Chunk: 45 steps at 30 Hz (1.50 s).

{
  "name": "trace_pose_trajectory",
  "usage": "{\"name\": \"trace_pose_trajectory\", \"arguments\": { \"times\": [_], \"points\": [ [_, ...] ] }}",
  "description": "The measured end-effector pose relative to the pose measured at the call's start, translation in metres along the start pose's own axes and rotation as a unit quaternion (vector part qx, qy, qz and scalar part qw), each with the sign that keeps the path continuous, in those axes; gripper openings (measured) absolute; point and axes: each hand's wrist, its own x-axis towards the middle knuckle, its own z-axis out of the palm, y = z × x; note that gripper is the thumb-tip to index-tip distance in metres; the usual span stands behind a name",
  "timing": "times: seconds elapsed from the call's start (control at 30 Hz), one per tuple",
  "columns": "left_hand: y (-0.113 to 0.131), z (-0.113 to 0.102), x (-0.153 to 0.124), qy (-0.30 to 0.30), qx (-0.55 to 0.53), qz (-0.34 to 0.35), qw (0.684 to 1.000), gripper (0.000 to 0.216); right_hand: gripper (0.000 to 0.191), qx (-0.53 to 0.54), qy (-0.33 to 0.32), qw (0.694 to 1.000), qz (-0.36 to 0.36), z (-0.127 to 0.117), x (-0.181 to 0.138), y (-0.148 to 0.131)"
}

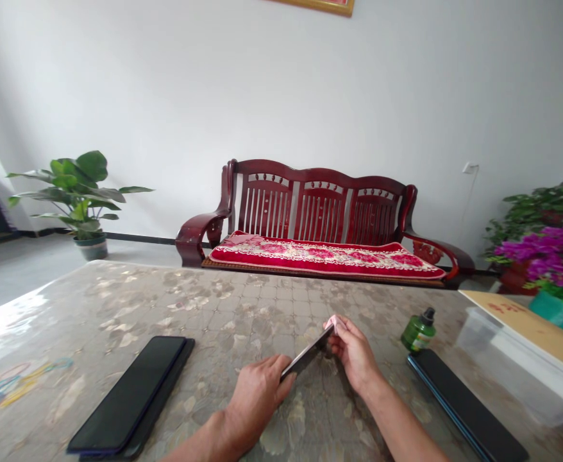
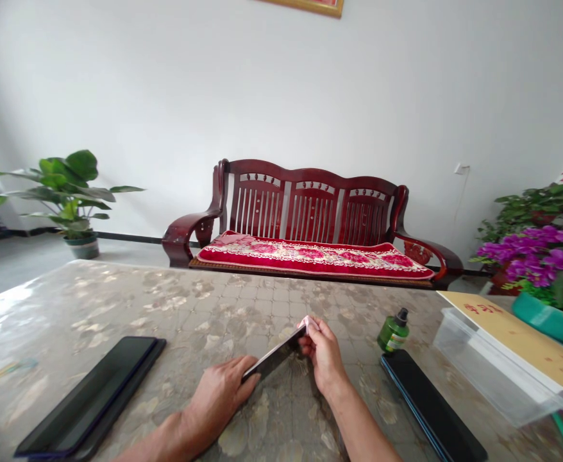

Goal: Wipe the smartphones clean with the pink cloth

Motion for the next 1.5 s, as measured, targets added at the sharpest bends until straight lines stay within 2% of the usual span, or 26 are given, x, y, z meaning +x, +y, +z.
{"name": "trace_pose_trajectory", "arguments": {
  "times": [0.3,0.47,0.57,0.67,0.8,0.97,1.1,1.27,1.33,1.4,1.5],
  "points": [
    [0.0,-0.003,-0.004,0.04,-0.027,0.038,0.998,0.012,0.038,-0.061,0.019,0.988,-0.141,0.01,-0.008,-0.016],
    [0.001,-0.002,-0.006,0.08,-0.015,0.068,0.994,0.015,0.034,-0.15,0.003,0.962,-0.228,0.023,-0.031,-0.035],
    [0.001,0.001,-0.007,0.122,-0.004,0.099,0.988,0.013,0.026,-0.223,-0.033,0.93,-0.289,0.032,-0.052,-0.047],
    [0.001,0.003,-0.007,0.157,-0.001,0.118,0.98,0.011,0.016,-0.29,-0.092,0.876,-0.374,0.04,-0.071,-0.055],
    [0.0,0.001,-0.009,0.189,0.0,0.13,0.973,0.01,0.022,-0.326,-0.149,0.809,-0.465,0.048,-0.086,-0.061],
    [0.0,-0.003,-0.009,0.228,-0.008,0.161,0.96,0.015,0.026,-0.356,-0.17,0.765,-0.51,0.05,-0.09,-0.062],
    [-0.001,-0.004,-0.007,0.257,-0.024,0.182,0.949,0.023,0.025,-0.358,-0.16,0.763,-0.515,0.046,-0.083,-0.06],
    [-0.005,0.0,-0.006,0.263,-0.044,0.165,0.95,0.027,0.018,-0.335,-0.121,0.811,-0.465,0.04,-0.062,-0.055],
    [-0.007,0.002,-0.005,0.265,-0.045,0.153,0.951,0.027,0.017,-0.335,-0.108,0.821,-0.45,0.038,-0.057,-0.053],
    [-0.008,0.003,-0.004,0.266,-0.044,0.147,0.952,0.027,0.018,-0.341,-0.102,0.818,-0.452,0.039,-0.058,-0.055],
    [-0.007,0.003,-0.005,0.265,-0.038,0.156,0.951,0.024,0.021,-0.354,-0.131,0.791,-0.481,0.042,-0.07,-0.06]
  ]
}}
